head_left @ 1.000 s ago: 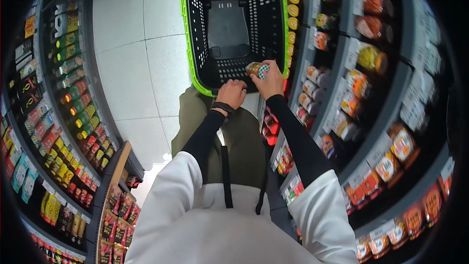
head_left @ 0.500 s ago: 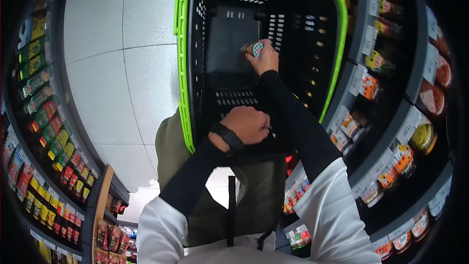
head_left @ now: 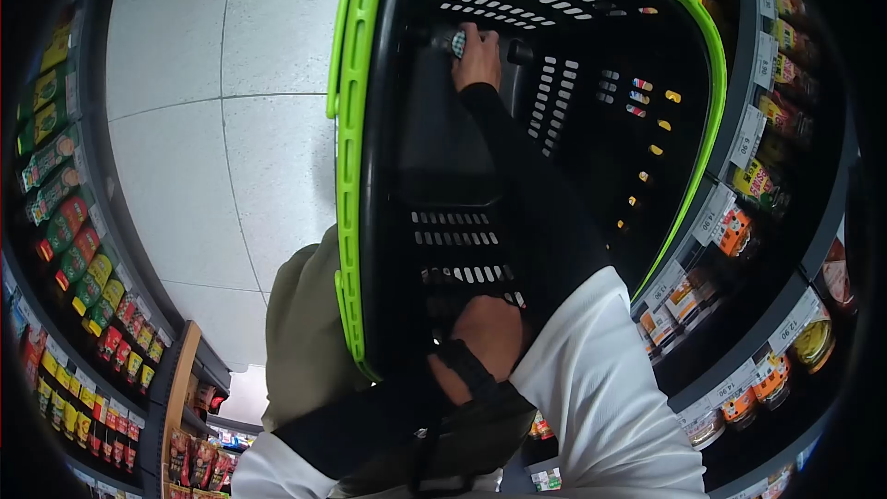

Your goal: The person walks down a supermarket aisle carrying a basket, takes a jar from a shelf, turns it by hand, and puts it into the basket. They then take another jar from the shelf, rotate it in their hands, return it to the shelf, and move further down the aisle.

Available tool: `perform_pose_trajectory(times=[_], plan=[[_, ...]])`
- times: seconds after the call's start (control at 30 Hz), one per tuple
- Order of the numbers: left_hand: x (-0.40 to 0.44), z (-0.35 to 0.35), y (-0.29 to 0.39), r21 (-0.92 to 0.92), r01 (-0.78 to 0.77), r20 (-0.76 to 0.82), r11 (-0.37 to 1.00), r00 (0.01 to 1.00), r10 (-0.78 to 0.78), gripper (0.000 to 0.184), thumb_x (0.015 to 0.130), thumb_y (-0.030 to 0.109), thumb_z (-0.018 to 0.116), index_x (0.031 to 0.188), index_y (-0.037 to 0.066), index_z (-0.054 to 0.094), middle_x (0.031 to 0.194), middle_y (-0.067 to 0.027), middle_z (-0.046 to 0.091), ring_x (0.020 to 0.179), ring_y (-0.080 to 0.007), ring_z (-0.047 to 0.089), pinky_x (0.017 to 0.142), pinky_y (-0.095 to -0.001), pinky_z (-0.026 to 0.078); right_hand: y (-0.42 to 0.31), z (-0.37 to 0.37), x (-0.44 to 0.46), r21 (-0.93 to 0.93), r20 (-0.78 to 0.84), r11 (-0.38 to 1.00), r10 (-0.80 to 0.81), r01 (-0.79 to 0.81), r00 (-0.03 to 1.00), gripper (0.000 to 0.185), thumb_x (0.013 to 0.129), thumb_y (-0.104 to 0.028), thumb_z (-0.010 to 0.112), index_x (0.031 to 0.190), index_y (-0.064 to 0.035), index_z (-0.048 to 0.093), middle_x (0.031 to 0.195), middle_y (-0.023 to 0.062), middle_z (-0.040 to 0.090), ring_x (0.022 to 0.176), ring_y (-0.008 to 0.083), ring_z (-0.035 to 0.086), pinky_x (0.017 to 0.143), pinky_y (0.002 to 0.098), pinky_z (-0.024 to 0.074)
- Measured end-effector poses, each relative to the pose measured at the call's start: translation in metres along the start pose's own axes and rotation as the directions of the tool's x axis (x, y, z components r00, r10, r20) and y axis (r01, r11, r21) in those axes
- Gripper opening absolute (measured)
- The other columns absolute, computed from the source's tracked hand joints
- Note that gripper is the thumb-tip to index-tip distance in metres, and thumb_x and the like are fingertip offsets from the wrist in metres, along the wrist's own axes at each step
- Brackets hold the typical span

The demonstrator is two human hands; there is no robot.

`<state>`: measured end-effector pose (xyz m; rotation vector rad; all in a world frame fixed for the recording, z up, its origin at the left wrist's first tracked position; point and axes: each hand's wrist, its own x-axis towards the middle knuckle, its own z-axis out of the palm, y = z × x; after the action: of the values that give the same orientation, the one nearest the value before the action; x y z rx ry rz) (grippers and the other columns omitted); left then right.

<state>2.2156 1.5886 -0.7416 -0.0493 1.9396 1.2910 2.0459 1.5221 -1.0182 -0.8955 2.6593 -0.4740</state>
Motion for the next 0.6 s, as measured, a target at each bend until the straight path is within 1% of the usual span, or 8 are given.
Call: perform_pose_trajectory(times=[0.07, 0.1, 0.2, 0.3, 0.4, 0.5, 0.57, 0.6], plan=[[-0.002, -0.002, -0.001, 0.001, 0.009, 0.082, 1.000, 0.997, -0.009, 0.015, 0.074, 0.012, 0.055, 0.075, 0.007, 0.069, 0.077, -0.0088, 0.066, 0.075, -0.0205, 0.066, 0.066, -0.0304, 0.052, -0.003, 0.004, 0.007, 0.019, 0.001, 0.999, -0.046, 0.046, 0.999, 0.046, 0.069, 0.005, 0.062, 0.109, -0.0151, 0.051, 0.107, 0.0127, 0.046, 0.100, 0.0309, 0.051, 0.083, 0.0397, 0.0469], [0.003, 0.016, 0.000, -0.049, 0.124, 0.048, 0.991, 0.991, -0.122, 0.016, 0.074, 0.010, 0.054, 0.074, 0.007, 0.069, 0.077, -0.0100, 0.066, 0.077, -0.0203, 0.065, 0.068, -0.0301, 0.052, -0.005, 0.004, 0.010, 0.035, 0.000, 0.996, -0.076, 0.076, 0.997, 0.045, 0.070, 0.005, 0.061, 0.109, -0.0154, 0.051, 0.108, 0.0127, 0.046, 0.100, 0.0307, 0.051, 0.082, 0.0396, 0.0470], [0.007, 0.044, -0.008, -0.303, 0.015, -0.179, 0.953, 0.981, -0.073, 0.017, 0.063, 0.017, 0.060, 0.063, 0.001, 0.064, 0.063, -0.0184, 0.061, 0.064, -0.0335, 0.062, 0.064, -0.0367, 0.051, -0.006, 0.004, 0.019, 0.025, 0.021, 0.997, -0.080, 0.079, 0.997, 0.056, 0.068, 0.003, 0.064, 0.118, -0.0113, 0.043, 0.112, 0.0141, 0.045, 0.102, 0.0319, 0.051, 0.082, 0.0408, 0.0474], [0.006, 0.031, -0.010, -0.255, 0.011, -0.195, 0.967, 0.979, -0.062, 0.022, 0.065, 0.023, 0.063, 0.066, 0.001, 0.065, 0.065, -0.0175, 0.062, 0.067, -0.0332, 0.062, 0.064, -0.0374, 0.051, -0.009, -0.002, 0.020, 0.057, 0.059, 0.995, 0.080, -0.083, 0.995, 0.073, 0.067, 0.001, 0.068, 0.127, -0.0023, 0.027, 0.111, 0.0178, 0.044, 0.099, 0.0364, 0.053, 0.082, 0.0433, 0.0469], [-0.001, -0.009, -0.009, 0.076, -0.029, -0.016, 0.997, 0.999, 0.030, 0.027, 0.062, 0.031, 0.068, 0.071, 0.005, 0.069, 0.070, -0.0139, 0.064, 0.071, -0.0270, 0.064, 0.064, -0.0357, 0.051, -0.010, -0.029, -0.012, 0.088, 0.107, 0.984, 0.145, -0.155, 0.984, 0.082, 0.067, -0.002, 0.070, 0.132, -0.0032, 0.021, 0.122, 0.0234, 0.040, 0.104, 0.0400, 0.051, 0.083, 0.0424, 0.0466], [-0.003, -0.001, -0.019, 0.205, 0.063, -0.161, 0.977, 0.987, -0.029, 0.024, 0.070, 0.030, 0.063, 0.071, 0.006, 0.068, 0.071, -0.0141, 0.064, 0.068, -0.0283, 0.063, 0.061, -0.0392, 0.050, -0.017, -0.081, -0.079, 0.170, 0.185, 0.949, 0.234, -0.265, 0.955, 0.074, 0.070, -0.003, 0.065, 0.131, -0.0021, 0.022, 0.103, 0.0202, 0.054, 0.094, 0.0378, 0.056, 0.080, 0.0419, 0.0474], [-0.004, 0.016, -0.029, 0.226, 0.183, -0.355, 0.957, 0.930, -0.094, 0.023, 0.074, 0.027, 0.059, 0.084, 0.007, 0.065, 0.079, -0.0130, 0.063, 0.070, -0.0291, 0.063, 0.059, -0.0400, 0.050, -0.028, -0.143, -0.119, 0.223, 0.290, 0.928, 0.228, -0.297, 0.929, 0.065, 0.073, -0.004, 0.061, 0.128, -0.0013, 0.026, 0.087, 0.0163, 0.060, 0.086, 0.0352, 0.059, 0.076, 0.0427, 0.0475], [-0.015, 0.013, -0.025, 0.212, 0.229, -0.338, 0.950, 0.929, -0.148, 0.030, 0.078, 0.029, 0.060, 0.099, 0.007, 0.060, 0.091, -0.0143, 0.061, 0.073, -0.0305, 0.062, 0.061, -0.0399, 0.050, -0.032, -0.181, -0.141, 0.244, 0.339, 0.925, 0.199, -0.291, 0.919, 0.061, 0.074, -0.004, 0.058, 0.127, -0.0010, 0.028, 0.080, 0.0143, 0.061, 0.082, 0.0341, 0.060, 0.073, 0.0435, 0.0474]])
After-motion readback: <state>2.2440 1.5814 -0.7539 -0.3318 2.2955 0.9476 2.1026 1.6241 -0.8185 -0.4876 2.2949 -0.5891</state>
